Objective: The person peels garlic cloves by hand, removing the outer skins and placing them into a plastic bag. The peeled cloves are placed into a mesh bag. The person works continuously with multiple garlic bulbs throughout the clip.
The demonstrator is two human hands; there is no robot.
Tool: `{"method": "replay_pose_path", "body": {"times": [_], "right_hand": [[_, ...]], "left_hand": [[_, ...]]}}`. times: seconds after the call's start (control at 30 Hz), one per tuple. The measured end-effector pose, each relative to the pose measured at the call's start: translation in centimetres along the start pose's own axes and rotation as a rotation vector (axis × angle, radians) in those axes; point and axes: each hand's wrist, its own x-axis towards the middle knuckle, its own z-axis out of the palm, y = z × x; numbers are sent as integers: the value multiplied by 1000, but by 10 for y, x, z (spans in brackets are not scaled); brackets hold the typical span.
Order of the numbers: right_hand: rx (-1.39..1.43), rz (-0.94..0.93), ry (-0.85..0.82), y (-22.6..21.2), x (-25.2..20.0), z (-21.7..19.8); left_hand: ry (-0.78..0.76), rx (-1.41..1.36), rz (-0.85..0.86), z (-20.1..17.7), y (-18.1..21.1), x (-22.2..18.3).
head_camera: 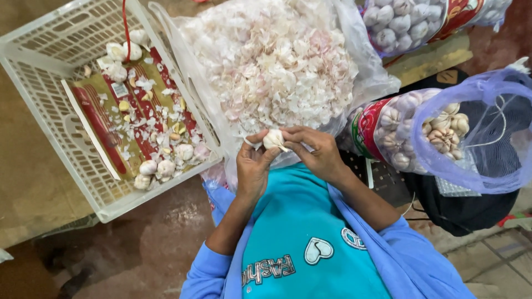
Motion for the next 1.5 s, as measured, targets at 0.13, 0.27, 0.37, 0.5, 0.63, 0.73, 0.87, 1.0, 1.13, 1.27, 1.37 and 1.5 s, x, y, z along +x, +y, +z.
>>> {"method": "replay_pose_path", "body": {"times": [0.13, 0.27, 0.37, 0.5, 0.63, 0.73, 0.87, 1.0, 1.13, 1.27, 1.37, 1.5], "right_hand": [[-52, -28, 63, 3, -7, 6], [-140, -117, 143, 13, -13, 6], [-124, -84, 131, 11, -13, 2], [-94, -61, 74, 6, -10, -4], [-115, -72, 56, 15, -15, -2], [-184, -139, 151, 29, -20, 4], [-286, -130, 206, 55, -19, 4], [-293, -9, 251, 64, -11, -7], [-57, 4, 177, 20, -5, -8], [-108, -75, 131, 0, 4, -8], [-134, -107, 119, 0, 3, -8], [-136, -178, 115, 1, 6, -9]], "left_hand": [[8, 41, 13, -1, 0, -2], [-12, 49, 5, -1, -7, 1], [-5, -12, -42, 1, -8, 0], [-1, -34, -50, 0, -6, 2], [-3, 0, -34, -2, -9, 1], [-55, 25, -24, -6, -13, 3], [-56, -69, -115, -1, -6, -1], [-121, -150, -187, 9, 14, 1], [-47, -76, -136, -1, 6, 6], [-66, -39, -80, 0, 4, 12], [-55, -18, -63, -2, -1, 13], [-89, 29, -6, -4, -1, 16]]}}
